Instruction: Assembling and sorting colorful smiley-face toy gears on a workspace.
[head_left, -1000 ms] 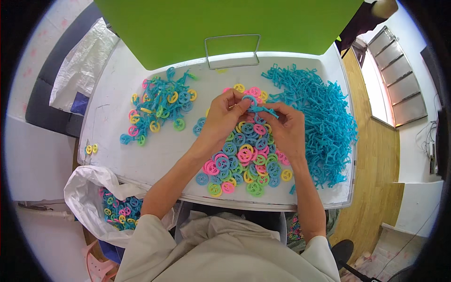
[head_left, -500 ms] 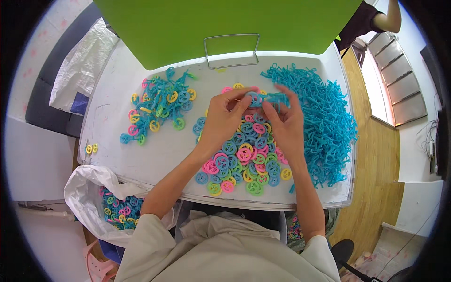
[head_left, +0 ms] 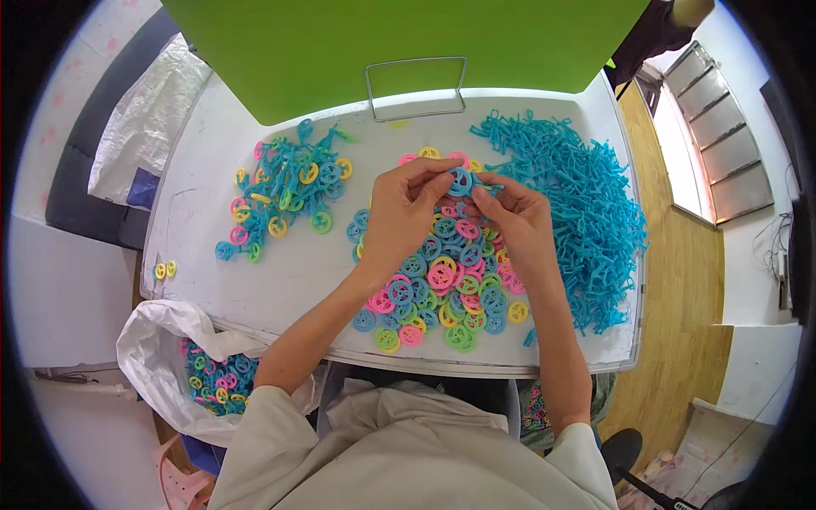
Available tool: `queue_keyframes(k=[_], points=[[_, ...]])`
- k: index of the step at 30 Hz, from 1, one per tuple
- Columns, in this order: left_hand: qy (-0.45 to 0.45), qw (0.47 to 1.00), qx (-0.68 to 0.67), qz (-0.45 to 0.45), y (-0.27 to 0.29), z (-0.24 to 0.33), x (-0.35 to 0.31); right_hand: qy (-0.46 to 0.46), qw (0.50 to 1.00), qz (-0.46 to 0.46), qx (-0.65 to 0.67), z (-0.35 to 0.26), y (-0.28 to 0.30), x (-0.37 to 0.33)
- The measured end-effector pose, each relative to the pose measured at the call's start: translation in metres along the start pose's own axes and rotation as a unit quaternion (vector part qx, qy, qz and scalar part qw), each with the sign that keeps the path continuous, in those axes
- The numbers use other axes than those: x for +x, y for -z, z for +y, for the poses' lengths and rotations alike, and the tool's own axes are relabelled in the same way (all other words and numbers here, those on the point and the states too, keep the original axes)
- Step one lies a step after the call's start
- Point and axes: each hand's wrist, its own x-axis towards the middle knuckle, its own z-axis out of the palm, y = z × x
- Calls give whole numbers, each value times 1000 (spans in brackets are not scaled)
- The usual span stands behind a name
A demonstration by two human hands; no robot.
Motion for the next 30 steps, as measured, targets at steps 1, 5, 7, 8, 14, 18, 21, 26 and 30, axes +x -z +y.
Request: queue_keyframes(k=[1, 5, 7, 8, 14, 18, 21, 26, 30], points=[[-1, 1000, 0, 0, -2, -2, -1, 0, 1000, 0, 0, 0, -1, 0], [-75, 992, 84, 55, -6, -6, -7, 6, 999, 32, 19, -5, -11, -7], [-83, 988, 110, 63, -6, -6, -7, 16, 999, 47, 4, -5, -14, -7], [-100, 985, 119, 71, -6, -6, -6, 17, 998, 55, 2, -2, -15, -7], [-97, 987, 89, 92, -10, -2, -9, -29, 990, 44, 132, 4, -15, -5], [-118, 985, 78, 101, -16, 1, -13, -2, 990, 88, 109, -3, -22, -9], [-88, 991, 63, 76, -12, -1, -12, 75, 991, 108, -22, 0, -19, -8], [-20, 1000, -17, 11, -5, 9, -3, 161, 971, 81, -160, -8, -5, -5], [-9, 1000, 14, -8, 0, 13, -4, 129, 988, 51, -70, -19, -9, -6]])
